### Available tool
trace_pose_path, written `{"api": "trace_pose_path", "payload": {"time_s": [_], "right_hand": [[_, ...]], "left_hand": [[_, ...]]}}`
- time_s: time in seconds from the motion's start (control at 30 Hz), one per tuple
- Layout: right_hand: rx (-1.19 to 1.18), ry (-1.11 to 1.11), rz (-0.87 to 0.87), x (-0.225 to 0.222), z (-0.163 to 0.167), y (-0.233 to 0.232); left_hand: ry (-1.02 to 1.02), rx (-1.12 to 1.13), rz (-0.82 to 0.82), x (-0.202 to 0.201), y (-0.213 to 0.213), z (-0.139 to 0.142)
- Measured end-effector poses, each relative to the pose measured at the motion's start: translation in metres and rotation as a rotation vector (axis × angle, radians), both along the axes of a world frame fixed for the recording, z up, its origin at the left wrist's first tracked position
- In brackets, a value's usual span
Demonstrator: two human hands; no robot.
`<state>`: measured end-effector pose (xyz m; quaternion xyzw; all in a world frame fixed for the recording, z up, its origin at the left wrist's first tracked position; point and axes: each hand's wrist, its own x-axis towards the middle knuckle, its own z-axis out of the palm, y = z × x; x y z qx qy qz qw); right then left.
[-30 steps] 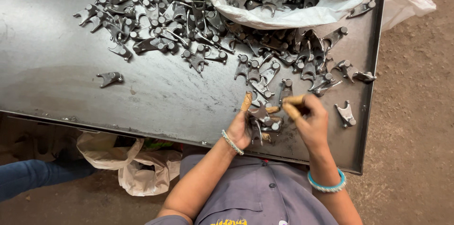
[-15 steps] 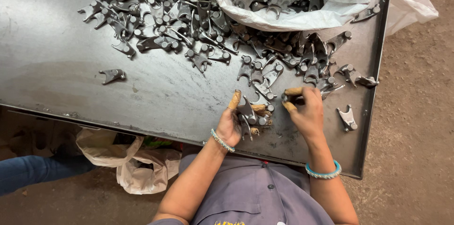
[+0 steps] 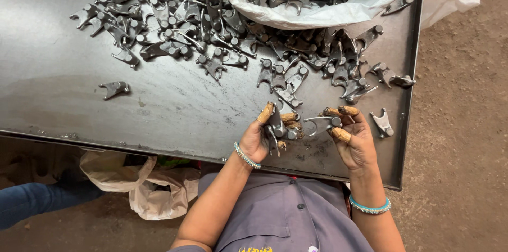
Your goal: The person picks up small metal castings one at a time from a large metal work table, turns each casting over in their hands, and tosses it back onto the pile or into a bag at the edge of the table. The pile of castings is repeatedly handled as each piece is checked by hand.
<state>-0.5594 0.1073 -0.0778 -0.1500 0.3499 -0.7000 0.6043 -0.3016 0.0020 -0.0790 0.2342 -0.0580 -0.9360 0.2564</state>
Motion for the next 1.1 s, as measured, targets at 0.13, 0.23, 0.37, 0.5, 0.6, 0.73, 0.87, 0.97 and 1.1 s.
{"api": "trace_pose_path", "payload": {"time_s": [0.13,0.23,0.37,0.5,0.6,0.73,0.87,0.97,1.1], "right_hand": [[0.005,-0.028,-0.005,-0.001,-0.003,0.001],[0.034,0.045,-0.001,-0.001,-0.001,0.000],[0.076,0.127,0.005,-0.001,0.005,0.002],[0.173,0.521,0.060,-0.010,0.012,0.014],[0.521,0.797,0.095,-0.027,0.026,0.031],[0.949,1.132,0.213,-0.042,0.063,0.050],[0.700,2.134,0.188,-0.023,0.093,0.048],[0.543,1.889,0.057,0.004,0.099,0.020],[0.256,1.580,0.131,0.057,0.081,-0.035]], "left_hand": [[-0.066,-0.021,0.018,0.001,0.000,0.001],[-0.064,-0.020,0.010,0.002,0.000,0.002],[-0.074,0.007,0.016,0.001,0.002,-0.006],[-0.082,-0.011,0.070,0.003,0.005,-0.020],[-0.164,0.029,0.111,0.008,0.001,-0.025],[-0.111,-0.031,0.042,0.019,-0.007,-0.016],[-0.100,-0.075,0.087,0.025,-0.013,-0.006],[-0.058,-0.135,0.126,0.027,-0.012,-0.004],[0.004,-0.181,0.141,0.028,-0.007,-0.007]]}}
